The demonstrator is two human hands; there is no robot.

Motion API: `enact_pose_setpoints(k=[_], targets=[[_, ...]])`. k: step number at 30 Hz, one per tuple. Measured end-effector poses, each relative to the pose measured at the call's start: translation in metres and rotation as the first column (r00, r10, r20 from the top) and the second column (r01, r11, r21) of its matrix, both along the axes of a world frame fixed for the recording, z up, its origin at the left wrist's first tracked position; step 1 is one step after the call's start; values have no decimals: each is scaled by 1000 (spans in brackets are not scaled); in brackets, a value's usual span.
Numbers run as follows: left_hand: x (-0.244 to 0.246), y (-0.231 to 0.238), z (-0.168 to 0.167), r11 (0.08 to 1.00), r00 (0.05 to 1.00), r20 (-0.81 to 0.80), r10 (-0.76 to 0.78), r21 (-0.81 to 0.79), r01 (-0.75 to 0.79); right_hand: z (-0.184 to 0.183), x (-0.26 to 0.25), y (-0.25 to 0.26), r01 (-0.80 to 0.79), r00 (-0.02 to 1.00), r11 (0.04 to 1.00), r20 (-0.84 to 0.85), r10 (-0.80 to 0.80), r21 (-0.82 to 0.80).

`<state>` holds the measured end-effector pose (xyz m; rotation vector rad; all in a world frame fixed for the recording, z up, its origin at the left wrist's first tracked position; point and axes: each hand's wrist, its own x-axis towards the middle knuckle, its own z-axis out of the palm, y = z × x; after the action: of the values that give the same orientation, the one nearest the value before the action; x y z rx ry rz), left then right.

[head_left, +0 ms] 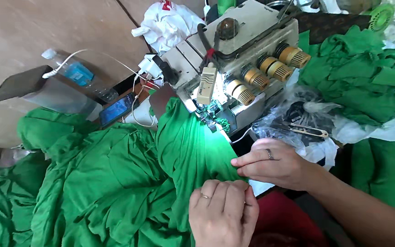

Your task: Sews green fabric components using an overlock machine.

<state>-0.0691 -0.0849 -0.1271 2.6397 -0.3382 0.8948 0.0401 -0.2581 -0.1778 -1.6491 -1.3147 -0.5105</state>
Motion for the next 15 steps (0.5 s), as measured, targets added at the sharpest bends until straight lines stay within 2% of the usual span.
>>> enact_pose_setpoints(k=[6, 15], targets=[[8, 4, -20, 996, 994, 91, -58, -58, 63, -8, 2, 4, 21, 1000, 999, -10, -21, 31], [33, 11, 0, 998, 997, 62, -40, -50, 43, -3, 29, 17, 26, 997, 998, -81, -20, 66]])
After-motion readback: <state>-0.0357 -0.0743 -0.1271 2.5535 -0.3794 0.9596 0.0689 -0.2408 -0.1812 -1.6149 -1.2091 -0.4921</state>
